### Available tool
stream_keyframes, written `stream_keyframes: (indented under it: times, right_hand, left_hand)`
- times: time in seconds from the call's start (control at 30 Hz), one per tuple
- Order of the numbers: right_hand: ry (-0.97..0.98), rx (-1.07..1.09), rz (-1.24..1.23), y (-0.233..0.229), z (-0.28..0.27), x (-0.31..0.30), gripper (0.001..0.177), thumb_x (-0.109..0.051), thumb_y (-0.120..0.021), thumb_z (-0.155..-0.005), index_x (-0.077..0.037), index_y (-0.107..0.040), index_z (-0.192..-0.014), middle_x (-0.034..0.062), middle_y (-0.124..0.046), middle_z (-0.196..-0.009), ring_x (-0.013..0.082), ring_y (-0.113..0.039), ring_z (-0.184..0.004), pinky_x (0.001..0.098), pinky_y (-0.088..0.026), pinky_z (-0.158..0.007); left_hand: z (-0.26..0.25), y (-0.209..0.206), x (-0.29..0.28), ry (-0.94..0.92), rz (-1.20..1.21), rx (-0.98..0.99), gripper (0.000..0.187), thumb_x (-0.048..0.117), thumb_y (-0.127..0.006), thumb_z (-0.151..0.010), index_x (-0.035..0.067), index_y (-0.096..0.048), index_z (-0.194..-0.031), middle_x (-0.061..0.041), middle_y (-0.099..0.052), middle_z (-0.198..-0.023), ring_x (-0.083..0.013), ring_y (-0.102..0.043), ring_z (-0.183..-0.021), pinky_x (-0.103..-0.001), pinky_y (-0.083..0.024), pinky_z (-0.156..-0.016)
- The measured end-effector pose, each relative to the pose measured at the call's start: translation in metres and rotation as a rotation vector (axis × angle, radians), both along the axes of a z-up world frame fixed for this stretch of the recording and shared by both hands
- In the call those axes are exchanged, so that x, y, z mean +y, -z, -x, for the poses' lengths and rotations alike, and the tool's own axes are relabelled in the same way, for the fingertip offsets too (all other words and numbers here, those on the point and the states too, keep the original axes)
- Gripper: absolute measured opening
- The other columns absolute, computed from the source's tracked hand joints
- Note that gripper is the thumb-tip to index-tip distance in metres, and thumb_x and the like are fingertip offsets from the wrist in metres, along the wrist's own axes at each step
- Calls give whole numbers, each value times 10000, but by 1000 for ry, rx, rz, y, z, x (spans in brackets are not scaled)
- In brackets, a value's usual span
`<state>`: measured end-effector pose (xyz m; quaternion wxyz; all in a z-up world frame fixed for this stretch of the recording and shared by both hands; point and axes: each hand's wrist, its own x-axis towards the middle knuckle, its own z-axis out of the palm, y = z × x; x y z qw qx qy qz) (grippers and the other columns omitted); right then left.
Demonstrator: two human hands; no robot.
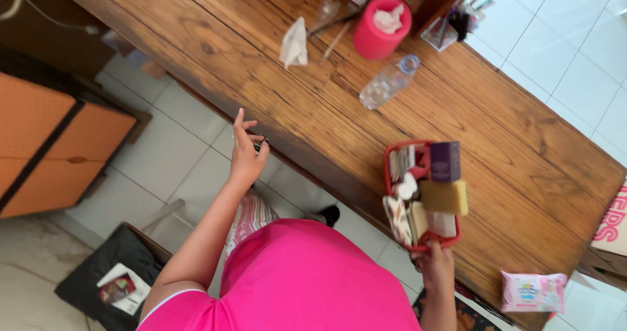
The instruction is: The person organizes a cluttered wooden desk by placing pens and pencils into a cup, stacking papers, and moving a wallet and phone to a shelf. They also wipe the desk surface with a tissue.
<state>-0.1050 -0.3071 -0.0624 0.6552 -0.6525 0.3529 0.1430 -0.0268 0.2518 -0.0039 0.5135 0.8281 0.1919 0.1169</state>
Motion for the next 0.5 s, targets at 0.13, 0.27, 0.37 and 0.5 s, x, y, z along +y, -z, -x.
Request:
stream_keyframes:
  times: [0.13,0.27,0.37,0.5]
  right_hand:
    - [-28,118,-30,-29,17,80,198,-187,-529,-946,-77,-517,-1110,121,-662,-752,243,-624,-529,331,-380,-442]
    - [-139,94,-141,-36,-17,202,262,-206,-558,-934,-36,-561,-1133,137,-658,-747,241,-620,-519,335,-377,-428]
    - [-214,19,-292,-20,-64,292,302,-206,-571,-921,-87,-560,-1197,87,-679,-835,210,-658,-607,338,-467,-473]
    - [-418,-64,-374,11,-154,398,304,-173,-603,-927,-61,-578,-1209,78,-677,-861,192,-652,-620,352,-533,-520]
  left_hand:
    - [-3,0,74,19,24,-61,951,-36,-653,-877,94,-82,-1626,-152,-503,-1396,-213,-656,-970,-338,-558,-700]
    - [-3,-6,163,-13,13,-130,926,-40,-643,-881,96,-108,-1624,-136,-553,-1361,-208,-679,-947,-374,-547,-808]
    - [16,-4,221,-52,8,-191,911,-34,-639,-896,71,-105,-1627,-157,-540,-1370,-215,-672,-955,-383,-552,-923]
    - [51,-8,276,-145,-5,-135,869,-26,-640,-911,58,-138,-1616,-162,-539,-1373,-218,-673,-984,-378,-553,-941]
